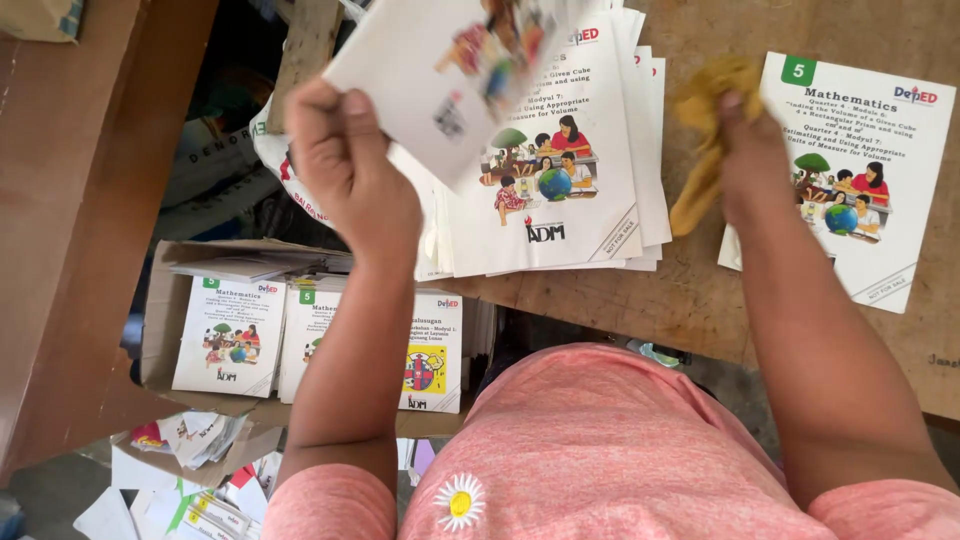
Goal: Cleaning and organizing educational booklets by wiping them with a cloth and stacking them on a table.
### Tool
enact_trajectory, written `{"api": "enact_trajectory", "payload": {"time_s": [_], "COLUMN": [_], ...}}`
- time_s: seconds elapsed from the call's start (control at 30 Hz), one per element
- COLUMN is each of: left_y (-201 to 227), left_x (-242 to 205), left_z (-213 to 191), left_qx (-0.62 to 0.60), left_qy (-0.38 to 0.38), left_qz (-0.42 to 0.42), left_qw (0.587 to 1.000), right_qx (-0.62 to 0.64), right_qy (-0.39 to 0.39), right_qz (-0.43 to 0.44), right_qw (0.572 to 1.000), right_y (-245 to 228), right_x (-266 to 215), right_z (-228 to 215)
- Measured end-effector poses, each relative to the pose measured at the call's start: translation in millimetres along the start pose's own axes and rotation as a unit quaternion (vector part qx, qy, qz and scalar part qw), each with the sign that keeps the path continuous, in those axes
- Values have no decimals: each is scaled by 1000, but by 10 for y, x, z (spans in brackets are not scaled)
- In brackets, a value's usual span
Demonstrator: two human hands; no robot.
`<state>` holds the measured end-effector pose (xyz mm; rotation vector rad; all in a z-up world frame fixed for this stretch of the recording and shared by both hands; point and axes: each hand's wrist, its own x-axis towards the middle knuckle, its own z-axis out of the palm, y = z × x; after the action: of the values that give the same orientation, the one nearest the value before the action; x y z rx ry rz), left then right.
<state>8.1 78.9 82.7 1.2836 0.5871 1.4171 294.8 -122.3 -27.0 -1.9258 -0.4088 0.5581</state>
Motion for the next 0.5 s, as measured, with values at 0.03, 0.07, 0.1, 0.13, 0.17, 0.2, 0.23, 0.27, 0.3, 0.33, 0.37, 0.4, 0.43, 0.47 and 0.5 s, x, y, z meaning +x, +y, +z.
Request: {"api": "enact_trajectory", "payload": {"time_s": [0.03, 0.07, 0.1, 0.13, 0.17, 0.2, 0.23, 0.27, 0.3, 0.33, 0.37, 0.4, 0.43, 0.47, 0.5], "left_y": [206, 411, 301, 192, 82, -132, -348, -568, -688, -812, -938, -969, -995, -1025, -1005], "left_x": [9, 19, -27, -76, -123, -264, -404, -534, -616, -717, -817, -863, -905, -920, -953], "left_z": [37, 70, 38, 2, -34, -156, -276, -393, -480, -563, -651, -675, -706, -732, -752], "left_qx": [101, 198, 198, 139, 77, 77, 191, 301, 299, 316, 333, 332, 319, 308, 310], "left_qy": [-34, -68, -69, -168, -265, -266, -333, -395, -397, -414, -430, -433, -428, -420, -420], "left_qz": [168, 329, 329, 352, 370, 369, 392, 406, 406, 383, 359, 357, 343, 333, 333], "left_qw": [980, 921, 921, 910, 887, 887, 836, 767, 767, 763, 758, 758, 773, 786, 786], "right_qx": [103, 205, 205, 283, 357, 357, 261, 161, 162, 172, 174, 175, -102, -369, -368], "right_qy": [62, 123, 123, 175, 225, 226, 203, 180, 183, -33, -247, -245, -253, -240, -240], "right_qz": [29, 56, 57, 22, -13, -12, -83, -153, -152, -217, -272, -269, -382, -463, -464], "right_qw": [992, 969, 969, 943, 906, 906, 940, 958, 958, 960, 914, 915, 883, 770, 770], "right_y": [-90, -177, -260, -341, -422, -471, -520, -569, -632, -682, -733, -535, -343, -173, -124], "right_x": [51, 103, 89, 75, 64, 1, -58, -117, -273, -440, -602, -571, -546, -495, -243], "right_z": [-77, -147, -202, -252, -303, -214, -124, -38, 221, 466, 719, 890, 1067, 1259, 1232]}}
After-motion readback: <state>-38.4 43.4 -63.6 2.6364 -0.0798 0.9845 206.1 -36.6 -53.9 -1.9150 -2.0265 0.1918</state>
